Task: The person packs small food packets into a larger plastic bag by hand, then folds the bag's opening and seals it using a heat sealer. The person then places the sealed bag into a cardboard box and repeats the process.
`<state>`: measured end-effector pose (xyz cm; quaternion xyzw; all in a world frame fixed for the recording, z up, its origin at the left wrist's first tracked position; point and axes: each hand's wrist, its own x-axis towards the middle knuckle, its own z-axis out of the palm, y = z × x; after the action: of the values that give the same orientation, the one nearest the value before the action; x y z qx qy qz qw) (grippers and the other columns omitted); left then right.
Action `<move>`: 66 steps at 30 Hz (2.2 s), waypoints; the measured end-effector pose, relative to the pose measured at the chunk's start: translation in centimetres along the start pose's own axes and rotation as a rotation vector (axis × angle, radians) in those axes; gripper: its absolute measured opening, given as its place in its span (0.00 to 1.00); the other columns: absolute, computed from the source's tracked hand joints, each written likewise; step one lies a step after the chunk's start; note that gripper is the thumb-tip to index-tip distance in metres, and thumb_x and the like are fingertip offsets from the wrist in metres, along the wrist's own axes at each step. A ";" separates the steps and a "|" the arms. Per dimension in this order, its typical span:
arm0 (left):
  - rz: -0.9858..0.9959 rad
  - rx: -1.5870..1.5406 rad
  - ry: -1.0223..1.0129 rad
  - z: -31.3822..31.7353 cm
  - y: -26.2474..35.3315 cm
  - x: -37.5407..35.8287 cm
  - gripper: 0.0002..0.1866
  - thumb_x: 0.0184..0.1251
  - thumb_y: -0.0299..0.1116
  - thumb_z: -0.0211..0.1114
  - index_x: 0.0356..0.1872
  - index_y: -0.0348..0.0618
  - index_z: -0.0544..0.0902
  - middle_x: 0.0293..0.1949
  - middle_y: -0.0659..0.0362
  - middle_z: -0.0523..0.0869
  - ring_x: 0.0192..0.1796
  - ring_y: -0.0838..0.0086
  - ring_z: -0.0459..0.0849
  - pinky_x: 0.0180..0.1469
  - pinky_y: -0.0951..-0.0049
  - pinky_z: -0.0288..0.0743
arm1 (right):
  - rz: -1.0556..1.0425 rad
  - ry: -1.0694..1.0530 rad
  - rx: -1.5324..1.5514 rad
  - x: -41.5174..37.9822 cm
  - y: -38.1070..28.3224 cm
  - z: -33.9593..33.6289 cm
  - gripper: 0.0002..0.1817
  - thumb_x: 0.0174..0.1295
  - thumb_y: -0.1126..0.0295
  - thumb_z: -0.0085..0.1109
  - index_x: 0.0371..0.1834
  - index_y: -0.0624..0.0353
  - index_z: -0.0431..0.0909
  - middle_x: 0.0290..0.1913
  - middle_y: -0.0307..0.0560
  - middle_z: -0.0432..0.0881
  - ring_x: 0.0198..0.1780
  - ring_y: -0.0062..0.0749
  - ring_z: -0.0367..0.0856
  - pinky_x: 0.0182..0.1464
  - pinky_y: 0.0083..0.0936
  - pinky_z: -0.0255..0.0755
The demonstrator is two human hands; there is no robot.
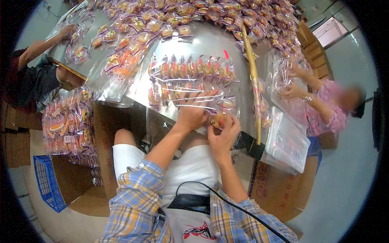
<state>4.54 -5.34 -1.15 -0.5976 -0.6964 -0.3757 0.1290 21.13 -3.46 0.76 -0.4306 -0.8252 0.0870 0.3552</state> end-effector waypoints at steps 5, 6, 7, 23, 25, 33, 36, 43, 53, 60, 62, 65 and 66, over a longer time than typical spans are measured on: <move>-0.004 0.031 0.030 0.6 0.0 -0.1 0.33 0.55 0.38 0.73 0.67 0.56 0.83 0.65 0.65 0.86 0.69 0.68 0.79 0.72 0.50 0.58 | 0.046 0.026 0.349 0.6 0.2 2.5 0.31 0.58 0.69 0.77 0.66 0.58 0.76 0.70 0.62 0.70 0.72 0.60 0.70 0.72 0.48 0.67; 0.002 0.047 0.055 0.7 -0.1 0.0 0.29 0.55 0.38 0.72 0.63 0.55 0.86 0.63 0.65 0.87 0.69 0.68 0.79 0.71 0.51 0.57 | 0.040 0.050 0.316 1.0 0.4 2.9 0.30 0.59 0.68 0.77 0.65 0.59 0.76 0.70 0.61 0.71 0.71 0.60 0.70 0.71 0.48 0.67; 0.005 0.061 0.081 0.7 -0.1 0.1 0.26 0.55 0.37 0.72 0.59 0.55 0.88 0.62 0.66 0.88 0.70 0.67 0.79 0.70 0.53 0.56 | 0.032 0.072 0.281 1.3 0.6 3.3 0.30 0.60 0.68 0.77 0.64 0.59 0.77 0.69 0.61 0.72 0.70 0.59 0.71 0.71 0.47 0.68; -0.029 0.001 0.210 0.1 0.3 0.9 0.24 0.55 0.41 0.79 0.55 0.49 0.89 0.48 0.59 0.90 0.55 0.61 0.86 0.66 0.49 0.66 | 0.227 0.423 0.318 3.5 1.7 6.8 0.23 0.63 0.67 0.74 0.60 0.64 0.80 0.56 0.57 0.82 0.56 0.53 0.82 0.61 0.43 0.76; -0.067 0.041 0.220 -0.4 1.0 1.0 0.23 0.55 0.42 0.79 0.53 0.50 0.89 0.46 0.60 0.91 0.53 0.61 0.86 0.66 0.49 0.67 | 0.248 0.385 0.280 3.8 0.9 5.9 0.24 0.64 0.66 0.73 0.60 0.64 0.80 0.56 0.57 0.82 0.57 0.54 0.81 0.61 0.44 0.76; -0.085 0.144 0.085 -0.1 0.6 -0.7 0.22 0.63 0.50 0.72 0.53 0.49 0.89 0.53 0.59 0.91 0.65 0.61 0.82 0.75 0.53 0.54 | 0.256 0.356 0.021 4.5 0.6 6.7 0.23 0.61 0.57 0.74 0.56 0.58 0.83 0.57 0.52 0.84 0.59 0.55 0.79 0.64 0.50 0.71; -0.097 0.190 0.168 1.3 1.2 -0.5 0.24 0.63 0.45 0.72 0.61 0.50 0.88 0.55 0.62 0.89 0.65 0.67 0.81 0.75 0.52 0.53 | 0.133 0.255 0.032 4.4 1.4 6.6 0.23 0.60 0.58 0.75 0.56 0.55 0.85 0.61 0.52 0.82 0.61 0.56 0.77 0.66 0.50 0.70; -0.091 0.209 0.050 -0.1 2.5 0.9 0.25 0.65 0.43 0.71 0.60 0.40 0.84 0.64 0.52 0.84 0.70 0.56 0.79 0.76 0.37 0.55 | -0.050 0.248 0.244 4.7 3.0 4.9 0.34 0.53 0.63 0.77 0.65 0.56 0.80 0.64 0.59 0.76 0.64 0.56 0.74 0.69 0.45 0.69; 0.125 0.128 -0.141 -1.8 1.9 2.1 0.32 0.61 0.37 0.72 0.70 0.49 0.79 0.68 0.54 0.84 0.71 0.59 0.81 0.77 0.42 0.58 | 0.007 0.231 0.481 3.9 2.7 4.9 0.38 0.54 0.80 0.71 0.71 0.61 0.70 0.69 0.57 0.78 0.73 0.54 0.74 0.76 0.43 0.66; 0.052 0.145 -0.177 -2.6 2.5 2.7 0.35 0.57 0.47 0.76 0.69 0.56 0.82 0.65 0.58 0.86 0.68 0.60 0.81 0.76 0.42 0.56 | 0.073 0.221 0.796 3.5 3.7 6.1 0.34 0.57 0.84 0.60 0.71 0.63 0.72 0.71 0.61 0.76 0.75 0.55 0.73 0.77 0.43 0.65; 0.056 0.179 -0.172 -1.6 1.8 2.9 0.33 0.58 0.47 0.75 0.68 0.59 0.83 0.63 0.60 0.87 0.67 0.62 0.81 0.75 0.41 0.56 | 0.069 0.213 0.562 4.0 3.8 5.5 0.34 0.58 0.83 0.62 0.72 0.61 0.72 0.72 0.60 0.75 0.75 0.54 0.72 0.76 0.42 0.66; 0.025 0.297 -0.147 -0.6 2.4 2.7 0.30 0.60 0.44 0.73 0.66 0.60 0.84 0.61 0.60 0.88 0.68 0.62 0.80 0.73 0.39 0.56 | 0.124 0.208 0.406 3.9 3.5 5.7 0.32 0.58 0.81 0.62 0.70 0.61 0.74 0.70 0.59 0.77 0.74 0.55 0.72 0.76 0.44 0.65; 0.016 0.258 -0.124 -0.7 2.7 2.8 0.29 0.60 0.44 0.72 0.66 0.58 0.84 0.61 0.59 0.89 0.67 0.62 0.80 0.73 0.39 0.56 | 0.004 0.218 0.351 4.2 3.7 5.5 0.32 0.58 0.78 0.66 0.70 0.61 0.75 0.67 0.57 0.78 0.72 0.56 0.73 0.75 0.45 0.65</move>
<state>6.12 -3.70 2.10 -0.6037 -0.7409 -0.2441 0.1645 18.32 2.96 -2.77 -0.3706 -0.7532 0.1829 0.5117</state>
